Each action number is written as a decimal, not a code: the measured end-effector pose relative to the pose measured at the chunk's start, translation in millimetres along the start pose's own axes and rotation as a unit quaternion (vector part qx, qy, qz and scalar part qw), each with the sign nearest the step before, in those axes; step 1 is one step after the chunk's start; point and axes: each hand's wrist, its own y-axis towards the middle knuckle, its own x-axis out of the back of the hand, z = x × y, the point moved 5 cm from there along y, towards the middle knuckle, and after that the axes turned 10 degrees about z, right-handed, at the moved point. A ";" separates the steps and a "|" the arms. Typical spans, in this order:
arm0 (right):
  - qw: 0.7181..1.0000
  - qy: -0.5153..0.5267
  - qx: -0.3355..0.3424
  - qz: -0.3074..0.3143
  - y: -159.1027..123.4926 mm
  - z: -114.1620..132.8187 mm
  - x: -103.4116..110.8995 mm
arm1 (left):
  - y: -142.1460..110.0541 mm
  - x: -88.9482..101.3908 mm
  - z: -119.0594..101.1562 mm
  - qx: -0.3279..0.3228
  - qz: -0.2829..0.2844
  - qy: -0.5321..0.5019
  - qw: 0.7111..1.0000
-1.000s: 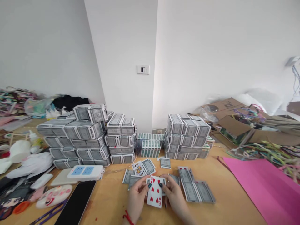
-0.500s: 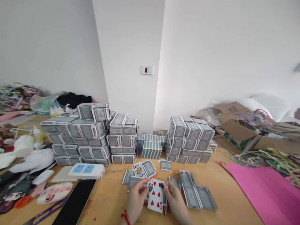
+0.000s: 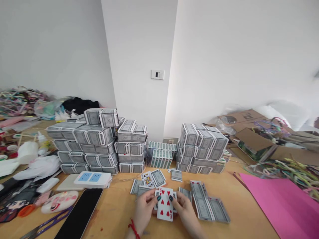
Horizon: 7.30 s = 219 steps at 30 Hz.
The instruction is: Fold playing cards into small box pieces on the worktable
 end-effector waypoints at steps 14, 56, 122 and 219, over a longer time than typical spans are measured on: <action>0.999 0.036 0.004 0.003 3.1 -10.1 4.6 | -3.1 0.8 -0.8 -0.018 -0.021 0.159 0.987; 1.000 0.009 -0.011 0.003 6.2 -18.6 8.0 | -1.6 0.6 -2.6 -0.071 0.009 0.135 0.988; 0.996 0.005 -0.080 0.034 2.9 -18.4 6.7 | 1.0 3.7 -6.8 -0.032 -0.033 0.107 0.993; 0.999 -0.021 -0.028 -0.024 1.9 -8.8 1.4 | -2.1 -9.5 -10.8 -0.088 -0.002 0.145 0.985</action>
